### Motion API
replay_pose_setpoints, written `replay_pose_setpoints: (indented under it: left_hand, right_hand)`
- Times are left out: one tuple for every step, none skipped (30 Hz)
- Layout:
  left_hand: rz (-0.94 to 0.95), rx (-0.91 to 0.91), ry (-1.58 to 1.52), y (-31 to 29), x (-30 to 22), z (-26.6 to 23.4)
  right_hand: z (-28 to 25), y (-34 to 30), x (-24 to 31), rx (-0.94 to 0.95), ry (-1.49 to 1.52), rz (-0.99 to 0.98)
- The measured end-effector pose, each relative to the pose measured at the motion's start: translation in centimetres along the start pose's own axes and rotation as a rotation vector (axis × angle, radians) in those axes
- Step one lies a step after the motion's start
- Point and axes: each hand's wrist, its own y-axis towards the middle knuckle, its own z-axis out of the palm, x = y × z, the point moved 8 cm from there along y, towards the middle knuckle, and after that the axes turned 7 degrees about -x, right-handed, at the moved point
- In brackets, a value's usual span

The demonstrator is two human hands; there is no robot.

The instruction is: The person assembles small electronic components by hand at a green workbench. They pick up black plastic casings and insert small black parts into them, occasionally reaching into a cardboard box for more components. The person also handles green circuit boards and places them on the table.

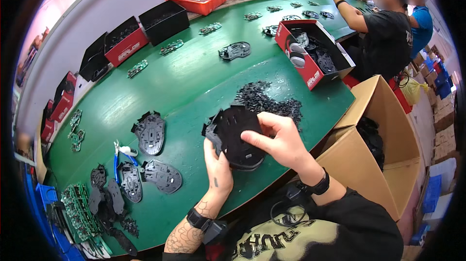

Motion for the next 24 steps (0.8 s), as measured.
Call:
replay_pose_setpoints:
  left_hand:
    - [0.001,0.018,-0.028,-0.2,-0.1,0.1]
    - [-0.024,0.000,-0.019,-0.3,-0.1,0.1]
    - [-0.049,0.011,-0.037,-0.2,-0.4,0.3]
    - [-0.074,0.022,-0.056,-0.1,-0.6,0.6]
    - [-0.100,0.031,-0.075,-0.1,-0.9,1.0]
    - [-0.124,0.001,-0.116,-0.1,-1.2,1.3]
    - [-0.112,0.021,-0.081,-0.1,-1.1,1.5]
    - [-0.099,0.042,-0.046,-0.2,-1.0,1.8]
    - [-0.089,0.063,-0.015,-0.4,-0.8,2.0]
    - [-0.112,0.070,0.112,-0.6,-0.6,2.0]
    - [-0.164,0.097,0.144,-0.8,-0.4,2.4]
    - [-0.110,0.102,0.144,-0.7,-0.7,2.4]
    - [-0.055,0.108,0.145,-0.5,-0.9,2.4]
    - [-0.059,0.077,0.118,-0.4,-0.8,2.1]
    - [-0.067,0.057,0.090,-0.2,-0.7,1.9]
    - [-0.075,0.027,0.059,-0.1,-0.5,1.5]
    - [-0.108,0.013,-0.007,-0.1,-0.7,1.4]
    - [-0.122,0.012,-0.014,0.0,-0.8,1.3]
    - [-0.139,0.021,-0.026,0.0,-0.7,1.5]
    - [-0.125,0.028,-0.006,0.0,-0.6,1.6]
    - [-0.107,0.030,0.017,0.0,-0.5,1.5]
    - [-0.089,0.031,0.040,0.0,-0.5,1.4]
    - [-0.084,0.031,0.034,0.0,-0.5,1.4]
    - [-0.081,0.028,0.035,0.1,-0.7,1.3]
  right_hand:
    - [0.1,-0.5,-0.9,0.009,0.037,0.056]
    - [0.2,-0.9,-0.9,0.016,0.076,0.051]
    - [0.2,-0.6,-1.1,0.025,0.125,0.059]
    - [-0.5,-0.5,-0.8,0.019,0.004,0.034]
    - [-1.1,-0.3,-0.2,0.013,-0.118,0.011]
    - [-1.3,-0.3,-0.2,0.009,-0.125,0.010]
    - [-1.3,-0.3,-0.2,0.005,-0.132,0.008]
    - [-1.3,-0.2,-0.2,0.002,-0.140,0.007]
    - [-1.3,-0.4,-0.3,-0.006,-0.176,-0.014]
    - [-1.2,-0.6,-0.4,-0.013,-0.212,-0.034]
    - [-1.2,-0.8,-0.4,-0.020,-0.247,-0.055]
    - [-1.2,-1.0,0.0,-0.009,-0.292,-0.055]
    - [-1.7,-0.9,-0.5,-0.008,-0.195,-0.030]
    - [-2.7,-0.9,-1.4,-0.005,-0.097,-0.005]
    - [-3.9,-0.8,-1.8,-0.013,-0.003,0.021]
    - [-6.1,-0.4,-2.3,-0.120,0.094,0.119]
    - [-8.7,0.1,-2.6,-0.252,0.015,0.124]
    - [-11.5,0.6,-4.2,-0.359,-0.190,0.034]
    - [-14.1,0.9,-5.0,-0.423,-0.469,-0.085]
    - [-16.1,0.7,-6.8,-0.461,-0.558,-0.080]
    - [-16.8,0.7,-7.4,-0.464,-0.603,-0.019]
    - [-17.3,0.8,-8.2,-0.481,-0.573,-0.023]
    - [-17.5,0.9,-8.9,-0.497,-0.543,-0.027]
    - [-17.1,1.0,-8.9,-0.473,-0.556,-0.034]
